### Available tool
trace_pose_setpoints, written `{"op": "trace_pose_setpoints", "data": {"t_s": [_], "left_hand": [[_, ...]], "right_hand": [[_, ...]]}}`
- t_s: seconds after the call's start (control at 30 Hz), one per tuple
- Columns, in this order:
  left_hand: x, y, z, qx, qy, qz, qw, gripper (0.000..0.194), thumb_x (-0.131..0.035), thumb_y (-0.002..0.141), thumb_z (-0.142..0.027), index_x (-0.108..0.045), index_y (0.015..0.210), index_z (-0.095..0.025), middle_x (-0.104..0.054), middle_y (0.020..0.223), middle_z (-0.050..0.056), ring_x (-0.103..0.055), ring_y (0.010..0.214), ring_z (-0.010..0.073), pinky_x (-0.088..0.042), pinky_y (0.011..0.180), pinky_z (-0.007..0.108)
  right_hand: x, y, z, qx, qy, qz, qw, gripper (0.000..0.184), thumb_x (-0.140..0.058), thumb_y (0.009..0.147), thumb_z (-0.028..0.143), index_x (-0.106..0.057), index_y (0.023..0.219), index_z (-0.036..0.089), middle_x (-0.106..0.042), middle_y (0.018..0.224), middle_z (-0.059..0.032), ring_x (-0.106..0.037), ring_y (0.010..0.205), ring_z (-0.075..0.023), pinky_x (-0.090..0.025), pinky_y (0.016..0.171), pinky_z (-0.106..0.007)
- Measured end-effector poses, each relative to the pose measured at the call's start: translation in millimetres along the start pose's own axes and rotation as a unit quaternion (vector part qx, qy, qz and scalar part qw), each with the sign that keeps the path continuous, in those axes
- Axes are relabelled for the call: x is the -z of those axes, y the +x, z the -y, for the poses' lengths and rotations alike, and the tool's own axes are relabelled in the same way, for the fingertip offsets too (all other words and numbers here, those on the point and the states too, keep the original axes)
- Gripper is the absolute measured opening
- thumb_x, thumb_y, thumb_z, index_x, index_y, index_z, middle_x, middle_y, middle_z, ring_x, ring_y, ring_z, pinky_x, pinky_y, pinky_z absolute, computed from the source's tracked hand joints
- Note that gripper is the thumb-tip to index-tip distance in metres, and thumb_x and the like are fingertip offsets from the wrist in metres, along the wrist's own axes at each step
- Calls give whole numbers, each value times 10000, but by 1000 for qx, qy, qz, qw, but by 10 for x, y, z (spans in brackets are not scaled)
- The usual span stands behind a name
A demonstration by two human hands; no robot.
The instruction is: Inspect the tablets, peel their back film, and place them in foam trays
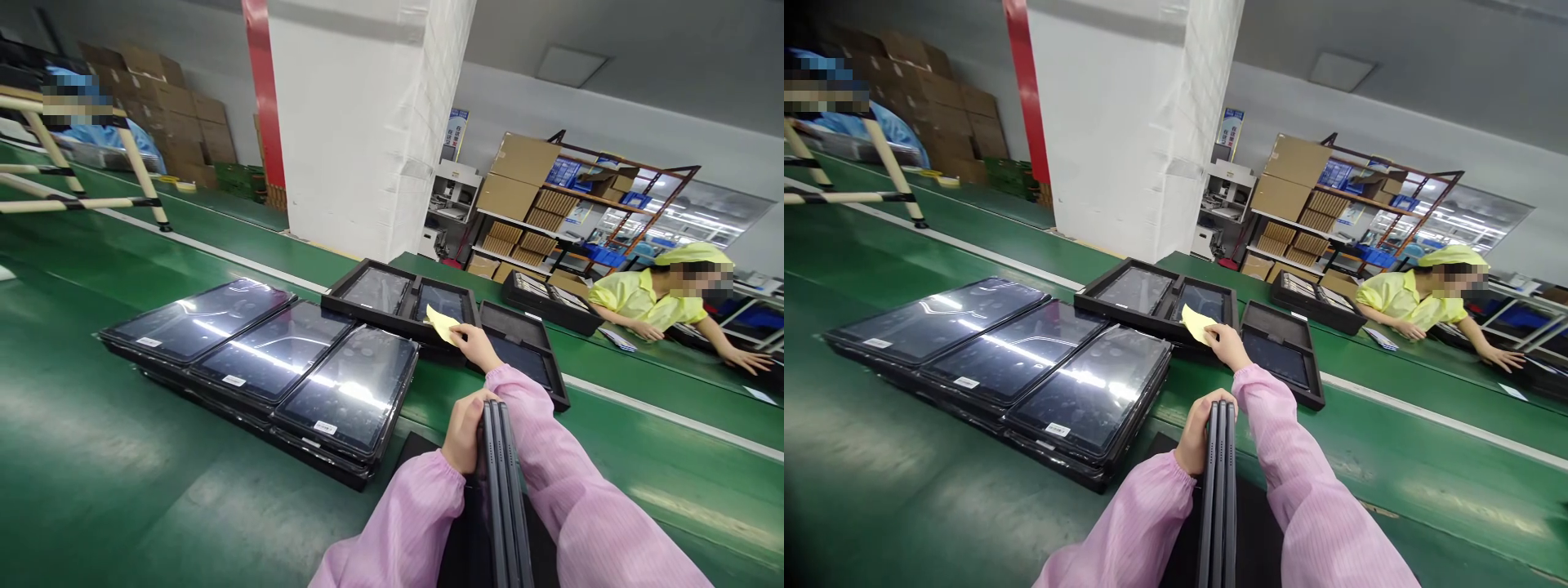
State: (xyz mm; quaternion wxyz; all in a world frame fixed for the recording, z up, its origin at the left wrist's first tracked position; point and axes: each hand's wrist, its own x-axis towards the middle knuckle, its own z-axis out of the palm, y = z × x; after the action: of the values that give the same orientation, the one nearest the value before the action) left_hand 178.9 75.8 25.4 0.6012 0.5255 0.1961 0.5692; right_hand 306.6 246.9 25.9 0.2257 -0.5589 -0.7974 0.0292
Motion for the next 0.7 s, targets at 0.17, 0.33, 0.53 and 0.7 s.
{"op": "trace_pose_setpoints", "data": {"t_s": [0.17,0.33,0.53,0.7], "left_hand": [[-2,4,19,-3,0,-1,1000,653,-300,809,-798,-515,665,-199,-408,577,-3,-395,600,170,-317,607,310],[2,-4,31,-6,-2,0,1000,653,-308,810,-795,-522,665,-195,-408,571,-5,-396,596,169,-317,608,311],[1,-4,12,-12,-8,-1,1000,662,-314,803,-808,-522,665,-194,-397,561,-12,-398,597,166,-317,610,305],[-5,4,22,-11,-8,-1,1000,663,-315,800,-814,-509,648,-199,-410,564,-4,-412,615,173,-323,612,303]], "right_hand": [[21,-25,28,19,7,-4,1000,231,-591,971,325,-631,1146,180,-636,1192,-82,-639,1019,-214,-542,890,-429],[2,-29,3,35,12,-21,999,221,-592,971,322,-637,1125,169,-650,1155,-75,-648,1000,-211,-547,880,-427],[-85,-16,-63,49,3,-48,998,228,-593,970,329,-636,1126,169,-652,1147,-74,-651,990,-210,-549,874,-425],[-105,-8,-95,82,-20,-49,995,232,-598,967,331,-638,1122,164,-655,1139,-73,-649,999,-214,-539,889,-438]]}}
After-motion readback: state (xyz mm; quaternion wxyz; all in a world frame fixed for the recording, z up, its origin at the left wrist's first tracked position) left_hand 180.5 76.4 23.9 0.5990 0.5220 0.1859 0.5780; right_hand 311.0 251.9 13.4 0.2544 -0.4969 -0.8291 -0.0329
